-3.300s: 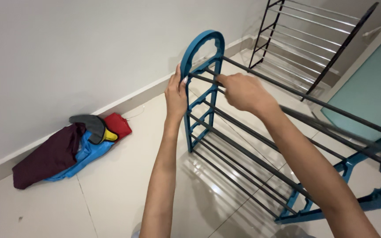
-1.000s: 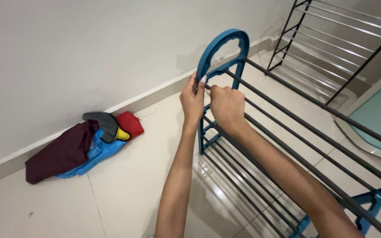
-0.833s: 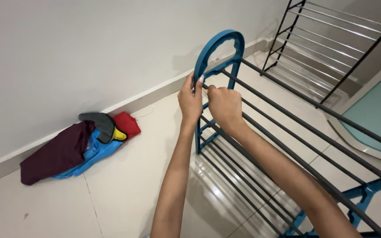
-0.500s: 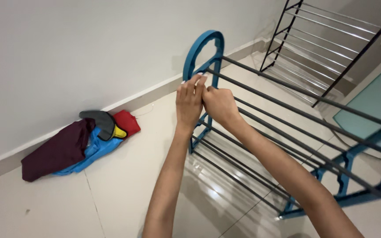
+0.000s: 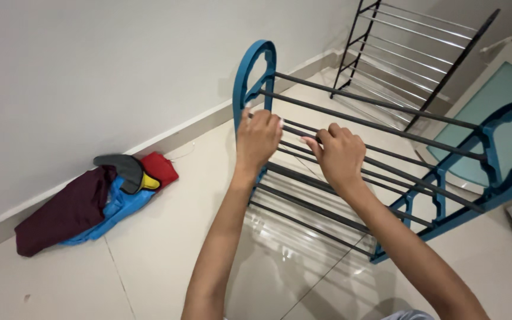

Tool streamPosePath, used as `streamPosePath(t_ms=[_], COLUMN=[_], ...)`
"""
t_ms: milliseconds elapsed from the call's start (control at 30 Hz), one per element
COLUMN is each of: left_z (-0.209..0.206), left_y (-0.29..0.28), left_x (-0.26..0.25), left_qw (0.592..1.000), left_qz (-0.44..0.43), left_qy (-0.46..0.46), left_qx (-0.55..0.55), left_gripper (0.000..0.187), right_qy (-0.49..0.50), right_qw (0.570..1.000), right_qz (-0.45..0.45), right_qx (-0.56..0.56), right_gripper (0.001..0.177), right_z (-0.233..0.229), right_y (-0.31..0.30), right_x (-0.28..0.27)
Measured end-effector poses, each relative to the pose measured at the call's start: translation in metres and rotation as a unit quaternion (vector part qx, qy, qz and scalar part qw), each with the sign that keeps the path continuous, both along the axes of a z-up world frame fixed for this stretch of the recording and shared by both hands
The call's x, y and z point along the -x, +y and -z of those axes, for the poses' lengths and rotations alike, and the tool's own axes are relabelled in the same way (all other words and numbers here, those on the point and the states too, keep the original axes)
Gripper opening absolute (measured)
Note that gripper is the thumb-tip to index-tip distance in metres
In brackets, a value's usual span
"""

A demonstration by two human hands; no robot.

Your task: The person assembles a blue metal rack by inserting horizontal bars into side frames and securing them. They repeatedly adjust and align the bars to ensure stability, working on the floor in a tiled room.

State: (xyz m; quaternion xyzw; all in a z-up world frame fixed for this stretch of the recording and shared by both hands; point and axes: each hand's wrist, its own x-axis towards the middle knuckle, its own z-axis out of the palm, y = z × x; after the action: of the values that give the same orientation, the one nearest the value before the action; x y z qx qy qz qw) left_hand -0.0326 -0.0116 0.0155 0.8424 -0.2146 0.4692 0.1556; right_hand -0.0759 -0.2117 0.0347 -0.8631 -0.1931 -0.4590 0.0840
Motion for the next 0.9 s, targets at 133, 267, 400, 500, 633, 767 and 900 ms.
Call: streamPosePath(t_ms=[133,267,400,500,633,767,900], left_z=[-0.006,-0.012,-0.01,-0.01,-0.023,-0.04,-0.048], left_y=[-0.017,-0.019,-0.028,-0.038,-0.042,-0.027,-0.034], left_x=[0.003,0.006,0.012,0.015,0.015,0.02,0.022], left_qw=[0.994,0.993,0.981,0.974,0.955,0.923,0.923], left_qz=[0.09,0.034,-0.035,-0.008,0.039,0.121,0.13], left_qy=[0.045,0.115,0.193,0.227,0.295,0.365,0.361], left_qx=[0.032,0.007,-0.007,-0.014,-0.008,-0.005,-0.041], left_gripper=[0.025,0.037,0.043,0.043,0.044,0.037,0.034], right_qy=[0.007,-0.009,-0.019,-0.023,0.0,0.014,0.03], right_qw=[0.998,0.996,0.989,0.98,0.972,0.976,0.989], right_qz=[-0.056,-0.084,-0.144,-0.196,-0.234,-0.212,-0.133], right_qx=[-0.01,0.025,0.02,0.039,0.03,0.047,0.06], right_gripper=[0.032,0.034,0.03,0.023,0.022,0.024,0.024], right_z=[0.005,0.008,0.008,0.002,-0.003,0.004,0.014], right_y=[-0.003,-0.009,-0.017,-0.019,-0.024,-0.05,-0.088], right_x=[0.001,-0.006,-0.006,-0.009,-0.017,-0.018,-0.011])
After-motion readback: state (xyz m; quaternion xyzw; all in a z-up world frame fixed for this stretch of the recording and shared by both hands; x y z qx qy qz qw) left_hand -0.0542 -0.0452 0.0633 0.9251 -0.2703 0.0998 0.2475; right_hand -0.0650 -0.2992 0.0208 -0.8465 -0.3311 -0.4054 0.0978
